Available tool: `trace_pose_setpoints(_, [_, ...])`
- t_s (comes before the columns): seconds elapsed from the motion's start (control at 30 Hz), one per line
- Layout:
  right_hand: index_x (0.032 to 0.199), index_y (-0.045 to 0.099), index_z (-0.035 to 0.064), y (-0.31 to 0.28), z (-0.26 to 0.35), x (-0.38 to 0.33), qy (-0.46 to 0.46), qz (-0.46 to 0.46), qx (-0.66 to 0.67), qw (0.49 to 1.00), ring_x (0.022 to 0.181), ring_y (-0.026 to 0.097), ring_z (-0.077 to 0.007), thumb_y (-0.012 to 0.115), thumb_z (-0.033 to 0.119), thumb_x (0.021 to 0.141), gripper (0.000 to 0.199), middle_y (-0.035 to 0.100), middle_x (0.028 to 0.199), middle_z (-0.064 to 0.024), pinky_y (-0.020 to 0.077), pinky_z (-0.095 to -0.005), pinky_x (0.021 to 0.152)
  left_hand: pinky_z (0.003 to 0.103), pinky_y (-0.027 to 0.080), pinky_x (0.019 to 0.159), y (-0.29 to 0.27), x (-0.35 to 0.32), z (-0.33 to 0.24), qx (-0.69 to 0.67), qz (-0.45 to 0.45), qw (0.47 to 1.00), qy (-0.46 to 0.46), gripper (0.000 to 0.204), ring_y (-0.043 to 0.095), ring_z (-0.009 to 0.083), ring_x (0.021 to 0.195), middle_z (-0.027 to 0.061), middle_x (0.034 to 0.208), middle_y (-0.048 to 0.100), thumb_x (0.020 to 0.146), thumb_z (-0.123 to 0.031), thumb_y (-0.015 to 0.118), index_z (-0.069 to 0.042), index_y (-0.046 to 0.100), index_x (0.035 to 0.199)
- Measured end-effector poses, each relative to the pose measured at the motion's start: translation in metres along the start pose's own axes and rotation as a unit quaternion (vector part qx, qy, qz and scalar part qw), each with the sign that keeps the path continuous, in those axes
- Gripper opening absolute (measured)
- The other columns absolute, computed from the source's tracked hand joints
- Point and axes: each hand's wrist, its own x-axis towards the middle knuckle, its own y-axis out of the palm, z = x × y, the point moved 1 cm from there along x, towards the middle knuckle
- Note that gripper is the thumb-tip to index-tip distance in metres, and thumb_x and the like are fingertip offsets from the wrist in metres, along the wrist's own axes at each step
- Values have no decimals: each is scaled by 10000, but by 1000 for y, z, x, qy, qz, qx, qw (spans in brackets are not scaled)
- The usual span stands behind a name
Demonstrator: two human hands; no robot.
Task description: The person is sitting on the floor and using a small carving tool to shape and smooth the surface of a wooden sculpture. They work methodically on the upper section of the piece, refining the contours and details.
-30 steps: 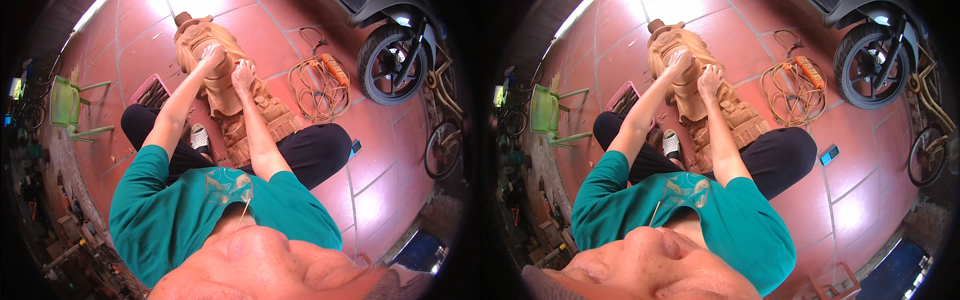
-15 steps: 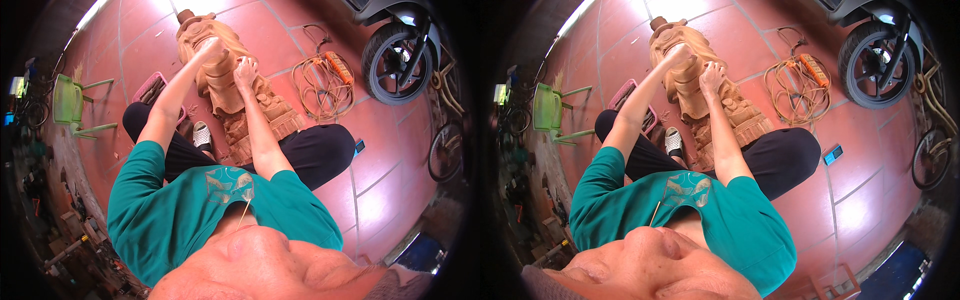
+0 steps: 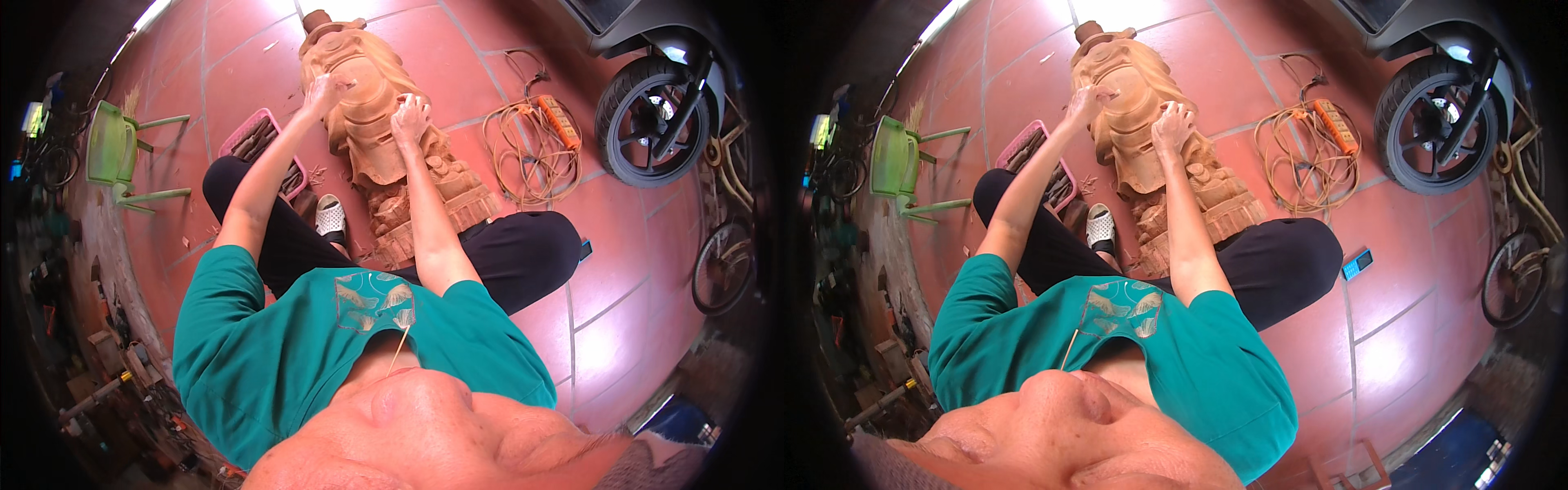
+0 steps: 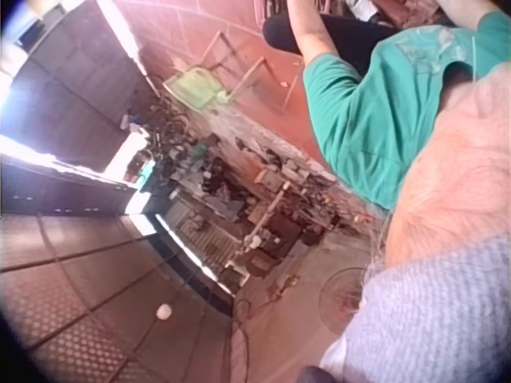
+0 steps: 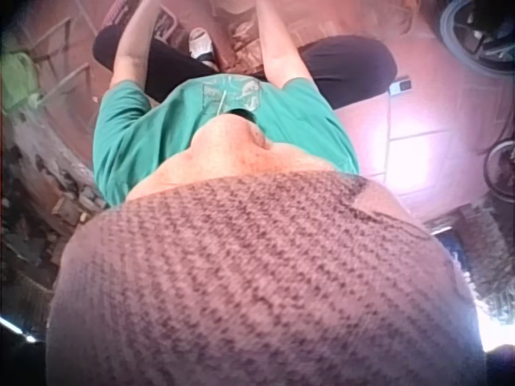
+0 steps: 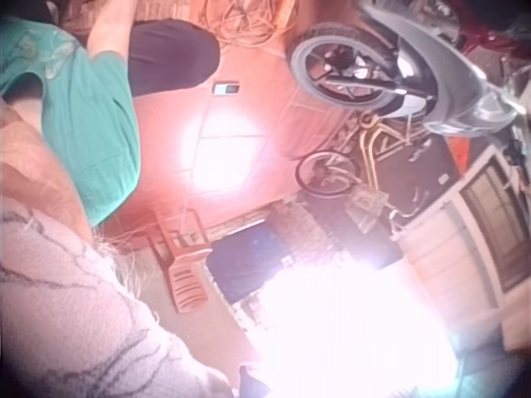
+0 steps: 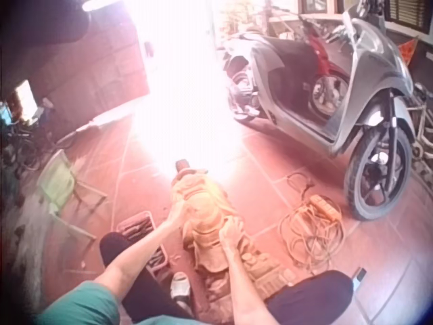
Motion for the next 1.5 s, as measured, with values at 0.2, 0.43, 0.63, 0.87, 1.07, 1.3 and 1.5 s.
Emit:
trace_pose_setpoints(0.2, [1061, 595, 163, 0, -5, 1, -1, 9, 1, 1000, 1137, 481, -314, 531, 118, 871, 205, 558, 1130, -61, 379, -533, 930, 442, 546, 766, 45, -40, -18, 43, -53, 991, 114, 289, 640, 341, 897, 147, 954, 628, 880, -94, 557, -184, 721, 1101])
trace_pose_setpoints(0.43, [1050, 599, 172, 0, -9, 2, 3, 11, 0, 1000, 1130, 477, -316, 534, 128, 876, 191, 548, 1124, -55, 370, -538, 933, 433, 534, 785, 52, -7, -3, 68, -100, 983, 137, 308, 596, 329, 940, 128, 951, 591, 885, -85, 534, -240, 732, 1063])
trace_pose_setpoints(0.63, [1043, 601, 177, -1, -2, 0, -4, 7, 4, 1000, 1124, 474, -314, 540, 148, 886, 171, 546, 1118, -57, 372, -533, 921, 439, 520, 780, 60, 27, 13, 78, -145, 986, 13, 269, 591, 339, 938, 136, 940, 590, 883, -90, 578, -229, 734, 1053])
trace_pose_setpoints(0.87, [1037, 606, 181, -2, -11, 2, -1, -8, -8, 1000, 1118, 479, -304, 543, 146, 889, 165, 547, 1112, -59, 373, -523, 923, 423, 513, 791, 62, -18, -20, 73, -83, 987, 118, 273, 596, 342, 925, 143, 986, 590, 882, -101, 581, -209, 735, 1079])
trace_pose_setpoints(1.07, [1026, 615, 174, -4, 1, -1, -1, 7, 5, 1000, 1131, 480, -304, 542, 151, 894, 153, 552, 1111, -61, 373, -518, 925, 430, 520, 826, 57, 40, 28, 122, -124, 984, 28, 265, 601, 330, 976, 136, 1008, 614, 868, -85, 579, -205, 745, 1037])
trace_pose_setpoints(1.3, [1030, 620, 173, 1, -3, 0, 3, -5, -5, 1000, 1104, 489, -306, 541, 145, 895, 159, 557, 1106, -60, 377, -518, 909, 434, 510, 792, 66, 28, 27, 51, -141, 988, 31, 252, 618, 332, 872, 147, 885, 611, 838, -58, 612, -195, 761, 989])
trace_pose_setpoints(1.5, [1023, 622, 165, -8, 0, 3, 14, -3, -12, 1000, 1111, 479, -307, 539, 136, 891, 158, 557, 1099, -55, 375, -518, 900, 440, 500, 798, 67, -1, 3, 54, -112, 988, 93, 252, 605, 326, 912, 128, 897, 612, 859, -77, 615, -207, 756, 1022])
